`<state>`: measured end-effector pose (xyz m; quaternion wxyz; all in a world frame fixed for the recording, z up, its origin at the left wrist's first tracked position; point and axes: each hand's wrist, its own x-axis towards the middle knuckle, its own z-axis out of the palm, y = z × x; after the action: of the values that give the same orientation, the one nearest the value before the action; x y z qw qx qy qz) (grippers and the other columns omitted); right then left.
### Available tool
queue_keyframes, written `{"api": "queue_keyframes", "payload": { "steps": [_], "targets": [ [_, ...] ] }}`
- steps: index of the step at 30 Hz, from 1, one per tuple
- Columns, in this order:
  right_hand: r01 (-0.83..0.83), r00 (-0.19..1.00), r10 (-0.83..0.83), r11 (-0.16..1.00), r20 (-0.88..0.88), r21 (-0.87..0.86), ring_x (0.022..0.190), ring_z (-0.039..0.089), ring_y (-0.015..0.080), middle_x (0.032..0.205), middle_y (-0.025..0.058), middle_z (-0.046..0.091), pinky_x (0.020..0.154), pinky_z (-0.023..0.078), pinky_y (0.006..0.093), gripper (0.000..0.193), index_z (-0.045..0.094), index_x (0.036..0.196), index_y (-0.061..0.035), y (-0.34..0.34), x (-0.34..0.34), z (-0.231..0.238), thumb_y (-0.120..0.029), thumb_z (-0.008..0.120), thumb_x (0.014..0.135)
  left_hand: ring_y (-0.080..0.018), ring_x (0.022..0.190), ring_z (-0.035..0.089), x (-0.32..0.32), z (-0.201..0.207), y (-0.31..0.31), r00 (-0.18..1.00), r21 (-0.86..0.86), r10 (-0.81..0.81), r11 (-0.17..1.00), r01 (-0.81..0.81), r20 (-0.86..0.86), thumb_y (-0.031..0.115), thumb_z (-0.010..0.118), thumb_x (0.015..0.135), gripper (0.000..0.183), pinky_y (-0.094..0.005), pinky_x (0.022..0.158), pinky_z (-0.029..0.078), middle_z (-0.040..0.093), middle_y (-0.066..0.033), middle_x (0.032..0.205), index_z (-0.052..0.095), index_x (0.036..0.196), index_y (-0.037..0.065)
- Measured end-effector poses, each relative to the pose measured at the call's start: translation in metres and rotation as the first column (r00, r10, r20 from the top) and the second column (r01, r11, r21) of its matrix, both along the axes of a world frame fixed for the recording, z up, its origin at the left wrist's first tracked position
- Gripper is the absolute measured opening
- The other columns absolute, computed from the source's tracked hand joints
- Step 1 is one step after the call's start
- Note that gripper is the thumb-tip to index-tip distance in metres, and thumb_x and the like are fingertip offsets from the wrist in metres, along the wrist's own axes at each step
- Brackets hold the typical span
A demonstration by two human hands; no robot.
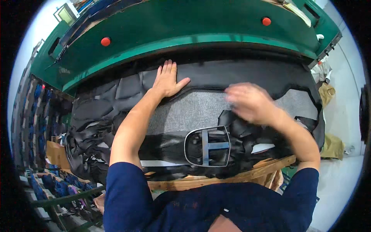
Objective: Placing and aligning black fabric pieces onto an industrial template and operating a press machine.
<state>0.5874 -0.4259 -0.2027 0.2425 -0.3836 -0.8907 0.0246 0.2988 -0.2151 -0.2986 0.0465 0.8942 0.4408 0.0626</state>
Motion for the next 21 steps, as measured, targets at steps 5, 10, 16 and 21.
{"api": "queue_keyframes", "payload": {
  "steps": [5, 10, 16, 21],
  "targets": [
    [-0.352, 0.891, 0.391, 0.916, 0.231, -0.191, 0.124, 0.057, 0.0321, 0.125, 0.0143, 0.064, 0.105, 0.046, 0.0437, 0.037, 0.063, 0.12, -0.0054, -0.039, -0.094, -0.027, -0.012, 0.06, 0.084, -0.0362, 0.153, 0.017, -0.005, -0.002, 0.007, 0.98, -0.024, 0.012, 1.0, -0.007, 0.2, 0.064, 0.051, 0.093, 0.097, -0.0513, 0.123, 0.011, 0.024, -0.0258, 0.161, 0.024, 0.154, -0.006],
    [-0.255, 0.875, 0.348, 0.922, 0.335, -0.292, 0.132, 0.052, 0.0293, 0.133, 0.0146, 0.06, 0.114, 0.037, 0.0467, 0.038, 0.062, 0.124, -0.0089, -0.043, -0.092, -0.021, -0.014, 0.057, 0.087, -0.0342, 0.152, 0.021, -0.038, 0.008, -0.003, 0.99, -0.044, -0.02, 0.999, 0.026, 0.137, 0.057, 0.059, 0.091, 0.088, -0.0523, 0.123, 0.012, 0.031, -0.0215, 0.16, 0.034, 0.153, 0.001],
    [-0.344, 0.755, 0.432, 0.901, 0.494, -0.263, 0.114, 0.06, 0.0275, 0.114, 0.0109, 0.064, 0.11, 0.04, 0.0487, 0.016, 0.06, 0.1, -0.0077, -0.019, -0.107, -0.019, -0.016, 0.057, 0.086, -0.0335, 0.152, 0.023, -0.046, -0.004, -0.014, 0.98, -0.059, 0.018, 0.998, -0.006, 0.198, 0.057, 0.057, 0.089, 0.086, -0.053, 0.123, 0.014, 0.03, -0.0203, 0.161, 0.038, 0.151, 0.0],
    [-0.423, 0.75, 0.477, 0.879, 0.459, -0.221, 0.107, 0.061, 0.0293, 0.103, 0.0097, 0.062, 0.103, 0.048, 0.0417, 0.018, 0.058, 0.1, -0.0047, -0.012, -0.098, -0.008, -0.015, 0.056, 0.085, -0.0329, 0.152, 0.023, -0.046, -0.003, -0.016, 0.982, -0.062, 0.019, 0.998, -0.007, 0.188, 0.056, 0.056, 0.09, 0.084, -0.0521, 0.123, 0.014, 0.032, -0.0195, 0.16, 0.038, 0.151, 0.001]
  ]
}}
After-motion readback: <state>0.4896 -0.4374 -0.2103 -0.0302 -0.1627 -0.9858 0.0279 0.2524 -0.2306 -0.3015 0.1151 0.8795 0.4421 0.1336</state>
